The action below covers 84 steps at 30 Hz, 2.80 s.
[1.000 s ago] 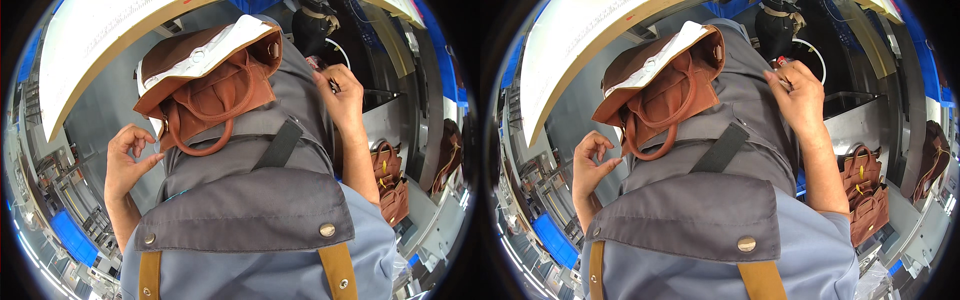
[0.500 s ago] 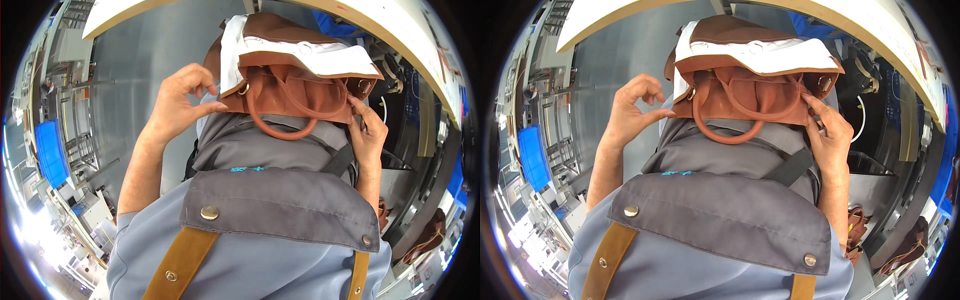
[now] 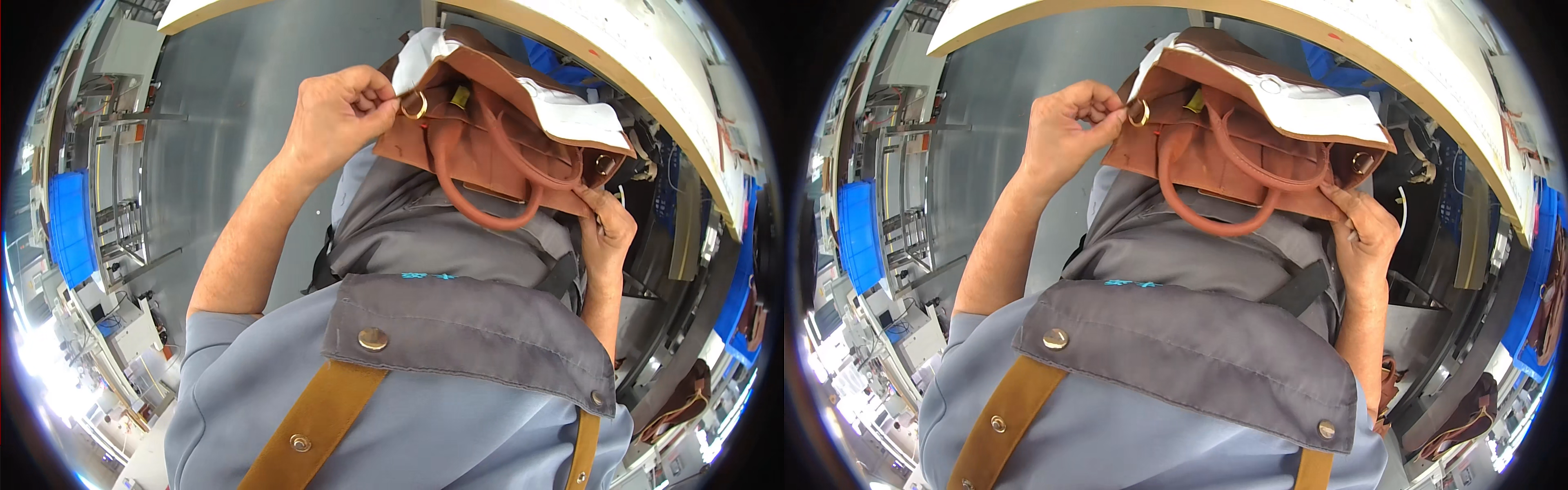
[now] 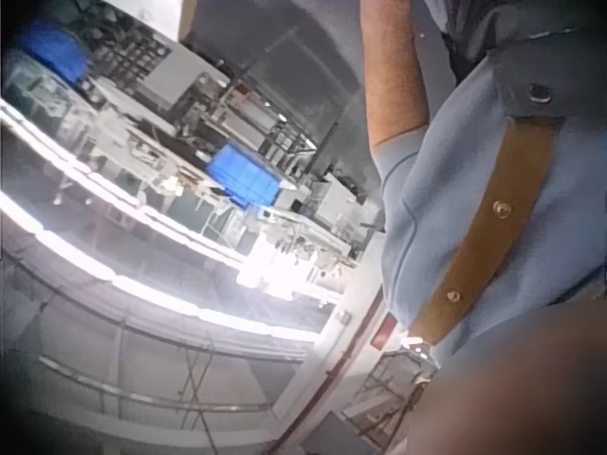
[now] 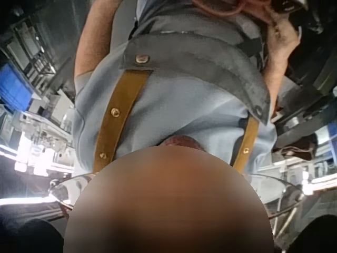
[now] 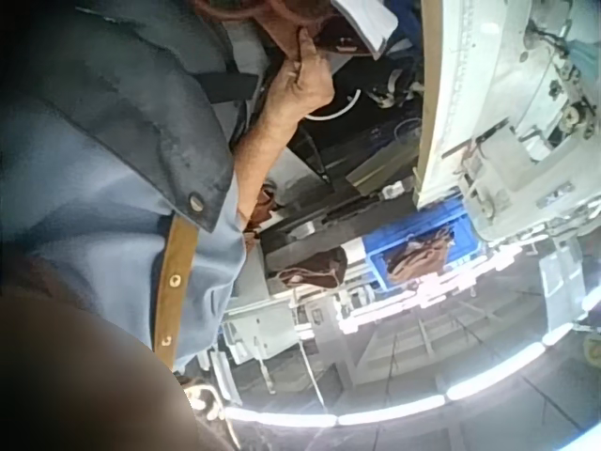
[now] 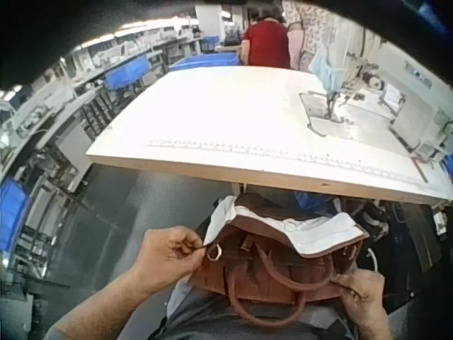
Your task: Sewing and assembling a brown leather bag using an industrial sewing machine.
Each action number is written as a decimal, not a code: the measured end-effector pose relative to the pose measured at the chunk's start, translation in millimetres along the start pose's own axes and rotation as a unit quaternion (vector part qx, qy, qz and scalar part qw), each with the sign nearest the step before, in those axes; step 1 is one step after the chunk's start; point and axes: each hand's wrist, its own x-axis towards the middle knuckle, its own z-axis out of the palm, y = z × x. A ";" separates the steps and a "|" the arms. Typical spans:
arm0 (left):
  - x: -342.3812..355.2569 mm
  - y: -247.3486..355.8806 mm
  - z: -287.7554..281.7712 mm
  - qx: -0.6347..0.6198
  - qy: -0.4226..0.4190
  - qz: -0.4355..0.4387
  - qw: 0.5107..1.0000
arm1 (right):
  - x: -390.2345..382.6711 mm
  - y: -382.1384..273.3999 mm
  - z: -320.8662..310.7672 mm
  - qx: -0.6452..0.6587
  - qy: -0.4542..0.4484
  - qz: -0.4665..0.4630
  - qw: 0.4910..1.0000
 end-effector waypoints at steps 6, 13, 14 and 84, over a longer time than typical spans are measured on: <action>-5.9 -17.1 1.4 -0.213 0.015 -0.118 0.970 | -4.4 -4.3 -1.3 -0.049 -0.022 -0.048 0.997; -9.3 -23.0 6.3 -0.282 0.057 -0.135 0.948 | -6.4 -2.7 -2.1 -0.066 -0.042 -0.086 0.993; -8.5 -23.0 7.4 -0.302 0.071 -0.120 0.943 | -6.6 -2.8 -2.8 -0.071 -0.055 -0.081 0.993; 57.0 207.3 53.2 0.305 0.000 0.493 0.815 | 89.0 -43.5 -7.2 -0.076 -0.184 -0.072 0.977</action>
